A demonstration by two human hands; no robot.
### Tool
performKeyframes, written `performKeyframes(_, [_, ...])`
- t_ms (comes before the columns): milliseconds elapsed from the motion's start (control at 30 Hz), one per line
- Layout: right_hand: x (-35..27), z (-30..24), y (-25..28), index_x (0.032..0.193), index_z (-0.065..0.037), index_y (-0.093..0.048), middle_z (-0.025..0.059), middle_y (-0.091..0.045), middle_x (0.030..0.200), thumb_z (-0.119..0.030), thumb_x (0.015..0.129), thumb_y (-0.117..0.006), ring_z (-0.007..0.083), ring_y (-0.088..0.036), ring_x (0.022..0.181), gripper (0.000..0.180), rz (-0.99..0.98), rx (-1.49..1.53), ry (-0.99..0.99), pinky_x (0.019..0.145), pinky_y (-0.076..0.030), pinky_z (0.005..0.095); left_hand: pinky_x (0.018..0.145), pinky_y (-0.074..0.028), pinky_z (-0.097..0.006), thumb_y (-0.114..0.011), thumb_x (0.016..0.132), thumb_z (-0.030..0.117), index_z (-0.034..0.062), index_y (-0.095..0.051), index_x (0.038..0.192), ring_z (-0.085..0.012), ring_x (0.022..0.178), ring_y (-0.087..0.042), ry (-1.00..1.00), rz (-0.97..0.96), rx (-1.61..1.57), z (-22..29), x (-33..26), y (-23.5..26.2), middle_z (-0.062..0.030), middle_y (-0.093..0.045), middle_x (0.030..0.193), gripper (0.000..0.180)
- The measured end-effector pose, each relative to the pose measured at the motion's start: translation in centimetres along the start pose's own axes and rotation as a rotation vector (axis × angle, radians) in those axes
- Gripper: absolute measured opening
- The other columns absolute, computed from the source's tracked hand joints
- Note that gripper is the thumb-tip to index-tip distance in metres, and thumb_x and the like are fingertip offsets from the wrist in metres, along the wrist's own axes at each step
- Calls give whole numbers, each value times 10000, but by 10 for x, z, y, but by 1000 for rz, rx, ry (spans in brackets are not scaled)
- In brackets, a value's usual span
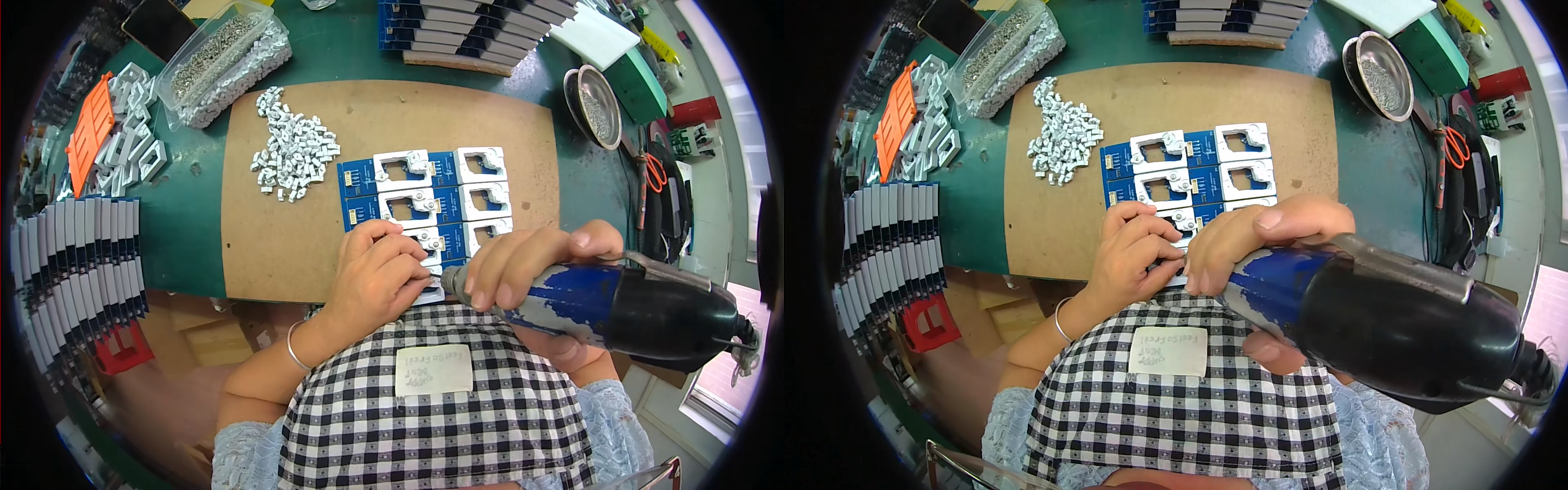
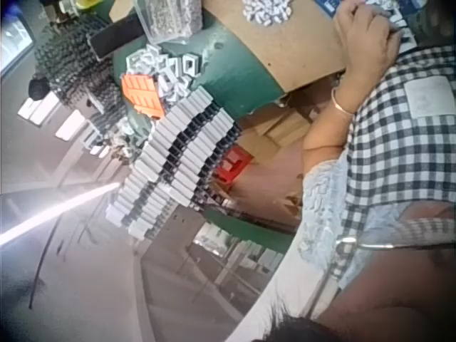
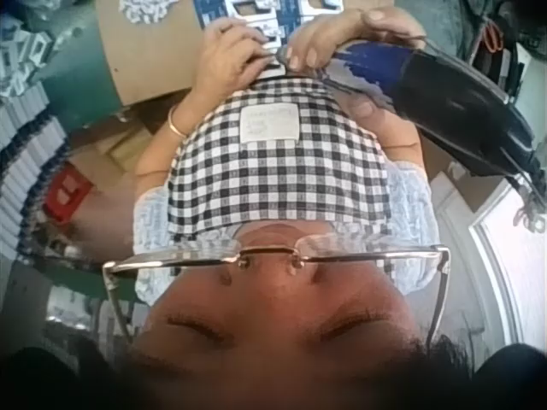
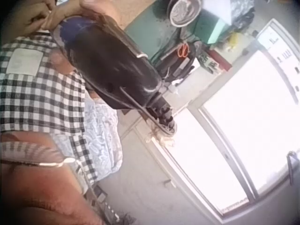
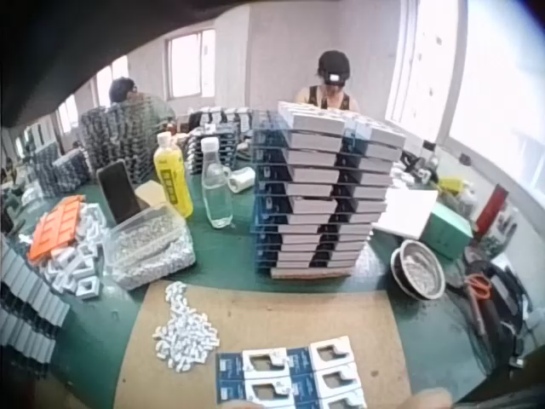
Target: The person screws small screws and plastic frames onto a circuit board using an electric screwdriver.
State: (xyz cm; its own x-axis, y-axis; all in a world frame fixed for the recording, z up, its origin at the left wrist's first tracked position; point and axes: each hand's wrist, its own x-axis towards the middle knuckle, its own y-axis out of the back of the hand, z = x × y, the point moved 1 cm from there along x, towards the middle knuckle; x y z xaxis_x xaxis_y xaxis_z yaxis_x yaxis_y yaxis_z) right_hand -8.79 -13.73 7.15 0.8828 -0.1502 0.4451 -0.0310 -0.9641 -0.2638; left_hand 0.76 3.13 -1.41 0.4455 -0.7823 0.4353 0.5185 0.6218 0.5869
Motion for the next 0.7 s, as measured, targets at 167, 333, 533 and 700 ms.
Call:
performKeyframes(167, [2, -3, -11, 1219, -173, -373, 84, -632, 850, -374, 813, -741, 263, -649, 753, 584, 52, -111, -79, 705, -521, 428, 852, -427, -400, -800, 626, 101, 110, -640, 760, -271, 1018, -533, -2, 9, 1, -2, -3, -1, 8, -626, 947, 210])
performKeyframes(333, [8, -7, -20, 1198, -166, -346, 100, -629, 853, -348, 818, -754, 263, -643, 761, 587, -16, -188, -121, 712, -526, 441, 849, -426, -405, -794, 635, 110, 111, -633, 777, -265, 1020, -535, -12, 23, -24, -4, -2, 1, 13, -622, 952, 215])
performKeyframes(533, [17, 4, -14, 1279, -64, -325, 217, -614, 928, -35, 772, -790, 270, -630, 822, 689, -266, -139, 26, 766, -513, 359, 874, -431, -393, -773, 635, 93, 121, -649, 785, -286, 1033, -536, 14, 27, -12, -2, -1, 2, 16, -643, 958, 197])
performKeyframes(700, [11, 7, -28, 1165, -153, -335, 75, -577, 812, -420, 836, -738, 232, -607, 718, 585, 19, -189, -102, 711, -525, 410, 887, -430, -399, -798, 644, 119, 133, -665, 803, -283, 1071, -526, 10, 44, -31, -2, -6, -1, 23, -627, 990, 208])
